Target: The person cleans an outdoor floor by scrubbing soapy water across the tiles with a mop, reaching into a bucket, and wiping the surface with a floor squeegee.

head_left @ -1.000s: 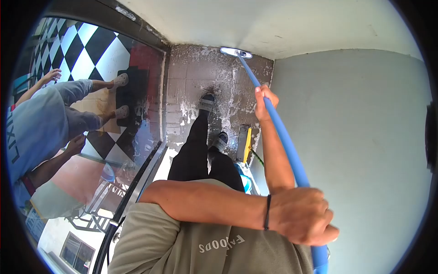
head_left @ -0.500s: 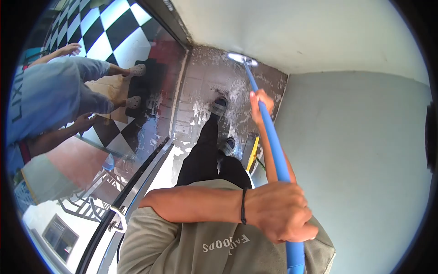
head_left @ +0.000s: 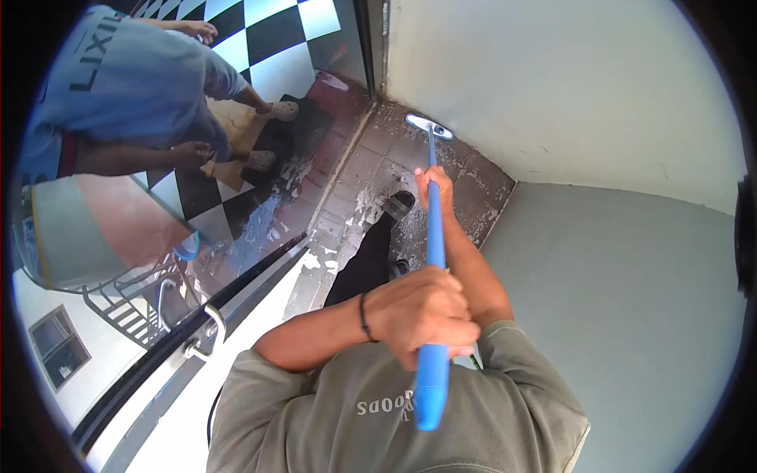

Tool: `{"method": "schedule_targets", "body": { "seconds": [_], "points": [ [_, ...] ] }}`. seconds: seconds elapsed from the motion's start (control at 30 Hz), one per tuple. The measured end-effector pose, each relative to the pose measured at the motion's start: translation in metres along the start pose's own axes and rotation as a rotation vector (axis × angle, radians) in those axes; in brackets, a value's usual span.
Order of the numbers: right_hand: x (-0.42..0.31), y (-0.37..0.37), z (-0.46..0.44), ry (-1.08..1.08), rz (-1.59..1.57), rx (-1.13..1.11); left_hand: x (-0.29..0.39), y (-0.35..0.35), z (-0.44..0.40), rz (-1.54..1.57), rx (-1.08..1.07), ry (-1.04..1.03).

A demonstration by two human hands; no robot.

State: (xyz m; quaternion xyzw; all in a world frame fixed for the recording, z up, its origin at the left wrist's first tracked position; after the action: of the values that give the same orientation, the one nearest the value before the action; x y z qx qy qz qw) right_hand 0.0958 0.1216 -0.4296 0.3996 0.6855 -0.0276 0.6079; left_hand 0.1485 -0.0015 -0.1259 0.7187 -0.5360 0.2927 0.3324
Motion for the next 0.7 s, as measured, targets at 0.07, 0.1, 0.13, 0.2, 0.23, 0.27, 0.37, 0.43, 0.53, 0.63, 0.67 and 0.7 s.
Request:
{"method": "schedule_targets", "body": {
  "seconds": [0.07, 0.1, 0.13, 0.2, 0.23, 0.27, 0.37, 0.43, 0.53, 0.63, 0.67, 0.7],
  "points": [
    [-0.016, -0.017, 0.012, 0.024, -0.018, -0.059, 0.027, 0.017, 0.022, -0.026, 0.024, 0.063],
    [-0.031, -0.026, 0.012, 0.051, -0.018, -0.1, 0.043, 0.032, 0.028, -0.038, 0.066, 0.086],
    [-0.049, -0.034, 0.014, 0.07, -0.017, -0.138, 0.063, 0.051, 0.033, -0.054, 0.149, 0.081],
    [-0.071, -0.051, 0.013, 0.105, 0.015, -0.175, 0.09, 0.075, 0.048, -0.053, 0.369, 0.124],
    [-0.075, -0.061, 0.008, 0.121, 0.044, -0.18, 0.096, 0.079, 0.053, -0.041, 0.41, 0.111],
    [-0.075, -0.07, 0.003, 0.137, 0.074, -0.185, 0.097, 0.076, 0.056, -0.053, 0.412, 0.079],
    [-0.062, -0.082, -0.02, 0.126, 0.077, -0.05, 0.094, 0.073, 0.074, -0.145, 0.565, -0.01],
    [-0.052, -0.099, -0.021, 0.104, 0.092, -0.103, 0.091, 0.068, 0.105, -0.277, 0.885, -0.047],
    [-0.029, -0.13, 0.004, 0.009, 0.178, -0.318, 0.094, 0.058, 0.147, -0.379, 1.019, -0.031],
    [-0.018, -0.157, 0.021, 0.124, 0.219, -0.479, 0.096, 0.044, 0.19, -0.316, 1.082, 0.02],
    [-0.017, -0.165, 0.028, 0.174, 0.256, -0.465, 0.099, 0.043, 0.203, -0.319, 1.113, 0.023],
    [-0.018, -0.174, 0.038, 0.164, 0.243, -0.543, 0.103, 0.04, 0.214, -0.325, 1.154, 0.029]
  ]
}}
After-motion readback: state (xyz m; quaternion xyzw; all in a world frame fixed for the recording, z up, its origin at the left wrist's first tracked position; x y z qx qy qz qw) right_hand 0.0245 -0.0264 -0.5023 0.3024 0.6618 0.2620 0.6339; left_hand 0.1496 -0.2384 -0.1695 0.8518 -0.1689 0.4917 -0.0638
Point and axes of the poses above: each hand's wrist, its own z-axis away from the middle knuckle, its own y-axis out of the back of the hand, x = y × z, the point moved 8 cm from there along -z, towards the middle knuckle, and after that the axes turned 4 degrees about -y, right-handed, at the moved point
